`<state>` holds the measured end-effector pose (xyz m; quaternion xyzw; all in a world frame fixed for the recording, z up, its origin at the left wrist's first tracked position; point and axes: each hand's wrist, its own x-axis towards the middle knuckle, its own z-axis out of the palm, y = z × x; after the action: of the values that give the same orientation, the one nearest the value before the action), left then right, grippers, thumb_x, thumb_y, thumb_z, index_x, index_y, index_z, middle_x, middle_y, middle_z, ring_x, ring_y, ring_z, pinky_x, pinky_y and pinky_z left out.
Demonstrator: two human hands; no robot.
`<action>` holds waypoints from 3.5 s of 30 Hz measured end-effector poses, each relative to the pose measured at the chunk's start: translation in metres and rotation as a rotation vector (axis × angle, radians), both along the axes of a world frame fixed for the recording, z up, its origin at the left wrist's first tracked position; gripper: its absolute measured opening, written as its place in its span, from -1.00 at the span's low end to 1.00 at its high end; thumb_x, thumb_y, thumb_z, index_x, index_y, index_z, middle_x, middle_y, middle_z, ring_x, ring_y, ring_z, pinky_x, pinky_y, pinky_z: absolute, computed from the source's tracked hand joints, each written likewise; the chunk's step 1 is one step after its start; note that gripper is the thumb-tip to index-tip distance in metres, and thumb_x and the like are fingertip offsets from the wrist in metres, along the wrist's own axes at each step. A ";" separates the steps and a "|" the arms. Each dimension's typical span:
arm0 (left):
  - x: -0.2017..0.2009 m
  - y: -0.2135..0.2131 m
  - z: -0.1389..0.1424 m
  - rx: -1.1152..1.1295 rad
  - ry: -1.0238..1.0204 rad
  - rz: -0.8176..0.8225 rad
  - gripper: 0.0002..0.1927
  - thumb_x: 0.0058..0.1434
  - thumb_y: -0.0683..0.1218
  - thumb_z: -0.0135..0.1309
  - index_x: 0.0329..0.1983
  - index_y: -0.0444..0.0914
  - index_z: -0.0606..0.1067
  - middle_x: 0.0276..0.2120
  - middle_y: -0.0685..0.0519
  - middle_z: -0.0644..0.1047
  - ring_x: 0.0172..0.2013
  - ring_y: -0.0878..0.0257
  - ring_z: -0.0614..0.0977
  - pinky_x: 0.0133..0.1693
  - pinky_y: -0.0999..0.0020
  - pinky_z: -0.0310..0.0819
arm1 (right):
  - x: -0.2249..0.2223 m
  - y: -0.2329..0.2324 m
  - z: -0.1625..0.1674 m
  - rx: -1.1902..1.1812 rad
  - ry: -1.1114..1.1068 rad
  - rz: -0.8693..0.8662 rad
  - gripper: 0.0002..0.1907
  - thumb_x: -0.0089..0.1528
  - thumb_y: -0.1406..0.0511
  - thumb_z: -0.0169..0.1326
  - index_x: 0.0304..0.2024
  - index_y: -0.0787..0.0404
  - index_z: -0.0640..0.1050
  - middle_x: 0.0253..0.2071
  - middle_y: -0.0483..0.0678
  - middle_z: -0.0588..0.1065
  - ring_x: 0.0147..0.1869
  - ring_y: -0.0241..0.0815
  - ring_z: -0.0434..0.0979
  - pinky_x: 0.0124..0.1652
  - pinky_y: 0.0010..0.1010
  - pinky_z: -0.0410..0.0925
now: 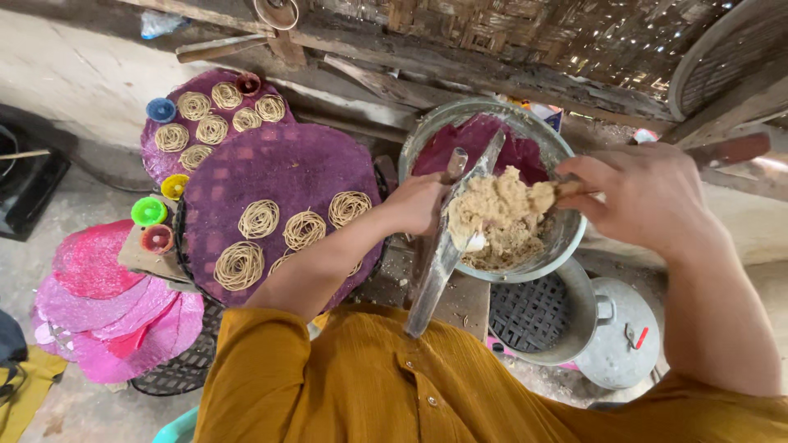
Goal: The person operates a manual lever noodle press, scooping dough from a large basin into the press and squeezing it to extrude noodle strands into nests on a round purple board. They place small colored plastic cups on finished nests, reposition the board, and reload the press with more dough to continue.
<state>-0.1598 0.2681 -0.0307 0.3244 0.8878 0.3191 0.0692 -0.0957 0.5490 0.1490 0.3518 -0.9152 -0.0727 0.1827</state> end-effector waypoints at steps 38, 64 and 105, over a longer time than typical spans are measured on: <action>-0.058 0.011 -0.062 -0.037 -0.231 0.353 -0.57 0.15 0.08 0.16 0.01 -0.24 0.58 -0.05 -0.28 0.61 0.01 -0.22 0.61 0.05 0.01 0.49 | 0.022 0.048 -0.026 -0.294 0.121 -0.260 -0.74 0.38 0.01 0.31 -0.21 -0.01 0.65 -0.23 -0.23 0.63 -0.29 -0.31 0.62 -0.31 -0.47 0.44; -0.046 0.024 -0.041 0.011 -0.311 0.443 -0.42 0.06 0.15 0.28 0.14 -0.13 0.53 0.02 -0.20 0.59 0.04 -0.12 0.61 0.13 0.09 0.46 | 0.034 0.037 -0.129 -1.008 -0.169 -0.459 -0.74 0.22 0.29 0.34 -0.08 0.21 0.61 -0.34 -0.12 0.58 -0.32 -0.34 0.53 -0.28 -0.51 0.41; -0.043 0.054 -0.070 -0.023 -0.336 0.386 -0.58 0.15 0.01 0.11 0.08 -0.17 0.58 -0.06 -0.27 0.59 0.00 -0.21 0.60 0.08 -0.01 0.46 | 0.074 0.008 -0.278 -1.251 -0.163 -0.419 -0.77 0.20 0.33 0.34 -0.18 0.36 0.63 -0.46 -0.08 0.54 -0.40 -0.43 0.45 -0.34 -0.58 0.34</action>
<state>-0.2027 0.3219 -0.1006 0.0907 0.9129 0.3655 0.1574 -0.0214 0.5572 -0.1286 -0.0017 -0.8447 0.4653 0.2645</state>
